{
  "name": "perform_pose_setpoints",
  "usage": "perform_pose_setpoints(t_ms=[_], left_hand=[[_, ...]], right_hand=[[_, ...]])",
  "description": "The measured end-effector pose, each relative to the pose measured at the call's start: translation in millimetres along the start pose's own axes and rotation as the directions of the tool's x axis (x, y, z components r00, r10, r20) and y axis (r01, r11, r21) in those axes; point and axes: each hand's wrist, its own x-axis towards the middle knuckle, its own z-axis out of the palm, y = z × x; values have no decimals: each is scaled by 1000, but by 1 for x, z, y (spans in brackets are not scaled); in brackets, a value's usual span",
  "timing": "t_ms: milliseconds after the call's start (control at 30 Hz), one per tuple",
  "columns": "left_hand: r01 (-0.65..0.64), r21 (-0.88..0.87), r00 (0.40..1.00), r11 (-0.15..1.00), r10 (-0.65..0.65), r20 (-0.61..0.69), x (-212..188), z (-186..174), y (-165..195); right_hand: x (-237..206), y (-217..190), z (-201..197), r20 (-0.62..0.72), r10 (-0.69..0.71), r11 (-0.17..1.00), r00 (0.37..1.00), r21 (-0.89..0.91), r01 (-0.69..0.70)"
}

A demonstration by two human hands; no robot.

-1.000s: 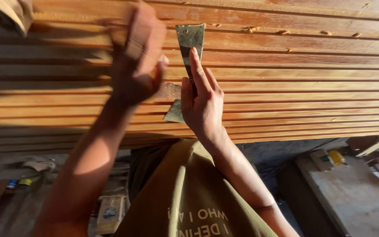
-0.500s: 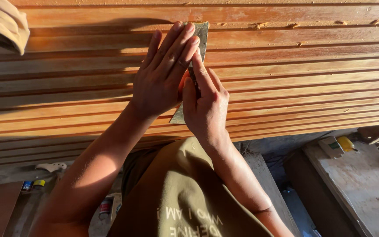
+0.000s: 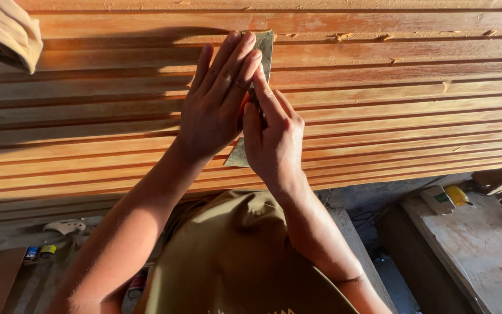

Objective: The person sands a large wooden tabletop using a sanding block and a scraper. They move across the surface, alternating between scraping and sanding, and occasionally wipe the surface with a cloth.

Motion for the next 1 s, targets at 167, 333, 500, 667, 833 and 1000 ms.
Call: perform_pose_setpoints(t_ms=[167,333,500,667,833,1000], left_hand=[[17,-5,1000,1000,-17,21,0,-1,1],[32,-11,999,999,-32,17,1,-1,1],[15,-7,1000,1000,-15,-4,0,0,0],[35,-8,999,999,-35,-2,-2,0,0],[43,-38,999,998,-43,7,-2,-1,0],[9,-9,1000,1000,-9,1,-1,-2,-2]], right_hand=[[0,0,-1,-16,-73,997,997,-8,73],[2,1,-2,8,-43,999,999,-20,43],[1,-1,-1,0,-36,999,999,21,36],[2,-2,-1,8,-37,999,999,-12,37],[3,-2,-2,20,-28,999,999,-32,28],[3,-4,-3,18,-45,998,999,41,44]])
